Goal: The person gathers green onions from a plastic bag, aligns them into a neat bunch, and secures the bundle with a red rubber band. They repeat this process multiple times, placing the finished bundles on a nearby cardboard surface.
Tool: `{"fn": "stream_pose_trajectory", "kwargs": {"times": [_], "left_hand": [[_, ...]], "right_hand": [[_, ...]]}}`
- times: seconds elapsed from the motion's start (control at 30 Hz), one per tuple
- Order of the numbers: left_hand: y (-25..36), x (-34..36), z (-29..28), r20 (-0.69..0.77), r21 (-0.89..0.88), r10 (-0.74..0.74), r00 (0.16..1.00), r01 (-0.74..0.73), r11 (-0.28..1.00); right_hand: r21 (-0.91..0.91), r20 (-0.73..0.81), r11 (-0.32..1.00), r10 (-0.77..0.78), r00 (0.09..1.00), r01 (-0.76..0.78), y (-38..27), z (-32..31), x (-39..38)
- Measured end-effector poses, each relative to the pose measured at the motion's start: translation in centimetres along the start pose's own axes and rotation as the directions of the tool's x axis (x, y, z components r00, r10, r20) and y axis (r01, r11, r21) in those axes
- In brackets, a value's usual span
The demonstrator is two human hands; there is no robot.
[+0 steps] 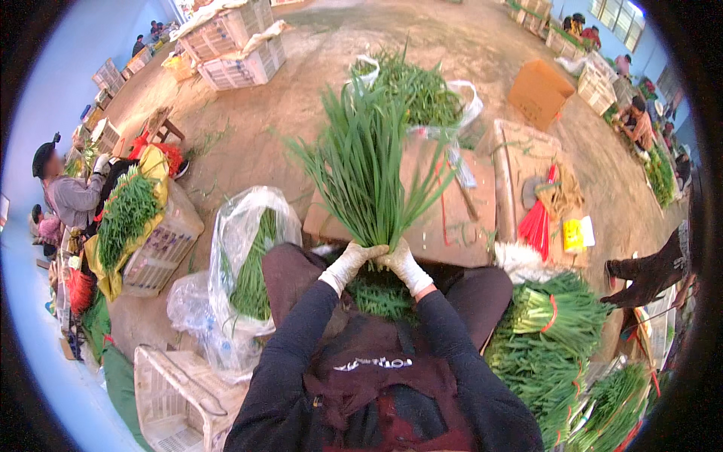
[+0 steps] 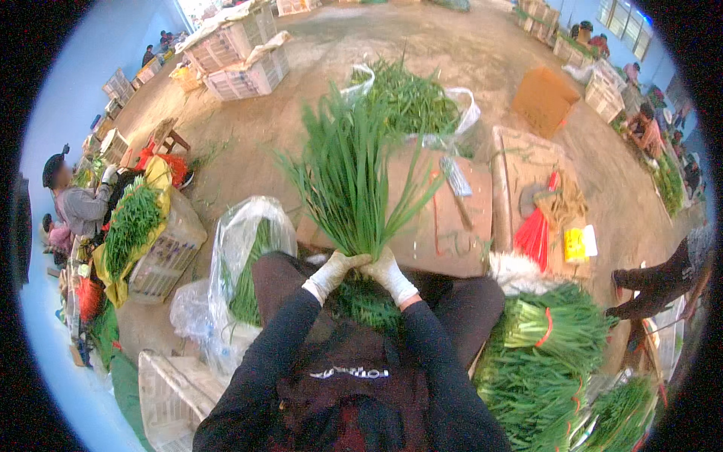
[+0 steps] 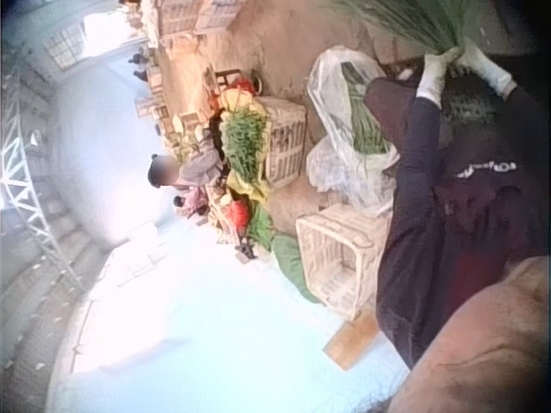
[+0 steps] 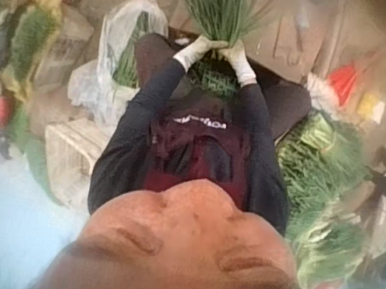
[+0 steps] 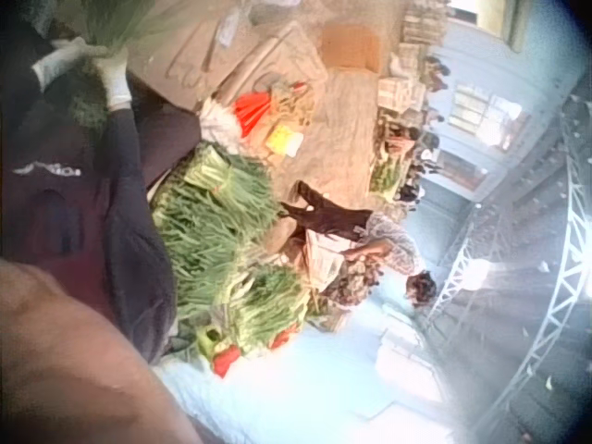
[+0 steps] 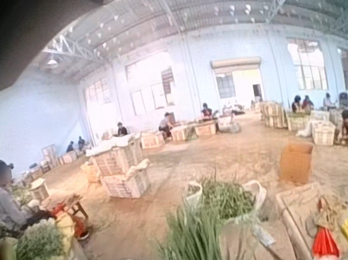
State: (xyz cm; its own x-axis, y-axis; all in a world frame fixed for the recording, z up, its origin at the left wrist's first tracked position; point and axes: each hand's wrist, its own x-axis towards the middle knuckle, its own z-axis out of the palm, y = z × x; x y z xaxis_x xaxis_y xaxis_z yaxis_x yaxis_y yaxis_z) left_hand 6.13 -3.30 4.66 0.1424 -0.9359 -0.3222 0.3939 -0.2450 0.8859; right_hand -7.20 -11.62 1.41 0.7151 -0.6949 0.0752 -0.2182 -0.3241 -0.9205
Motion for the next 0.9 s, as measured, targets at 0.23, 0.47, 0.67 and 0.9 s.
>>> {"fn": "stream_pose_trajectory", "kwargs": {"times": [0.23,0.47,0.67,0.9], "left_hand": [[0.3,5.7,-3.7,0.028,-0.031,0.113,0.993,-0.112,0.993],[-4.7,6.7,-4.9,0.105,-0.139,0.028,0.994,-0.013,0.990],[-6.4,4.8,-2.2,0.108,-0.335,0.016,0.994,0.021,0.942],[-4.9,1.1,0.4,0.028,0.037,0.019,0.999,-0.020,0.999]], "right_hand": [[0.430,-0.008,0.900,0.086,0.996,-0.075,3.4,-1.3,2.9],[0.313,-0.052,0.948,0.077,0.996,-0.057,6.2,0.4,2.7],[0.211,-0.102,0.977,-0.012,0.995,0.034,5.8,1.6,2.0],[0.080,-0.225,0.997,0.001,0.974,0.017,3.4,1.1,-1.3]]}}
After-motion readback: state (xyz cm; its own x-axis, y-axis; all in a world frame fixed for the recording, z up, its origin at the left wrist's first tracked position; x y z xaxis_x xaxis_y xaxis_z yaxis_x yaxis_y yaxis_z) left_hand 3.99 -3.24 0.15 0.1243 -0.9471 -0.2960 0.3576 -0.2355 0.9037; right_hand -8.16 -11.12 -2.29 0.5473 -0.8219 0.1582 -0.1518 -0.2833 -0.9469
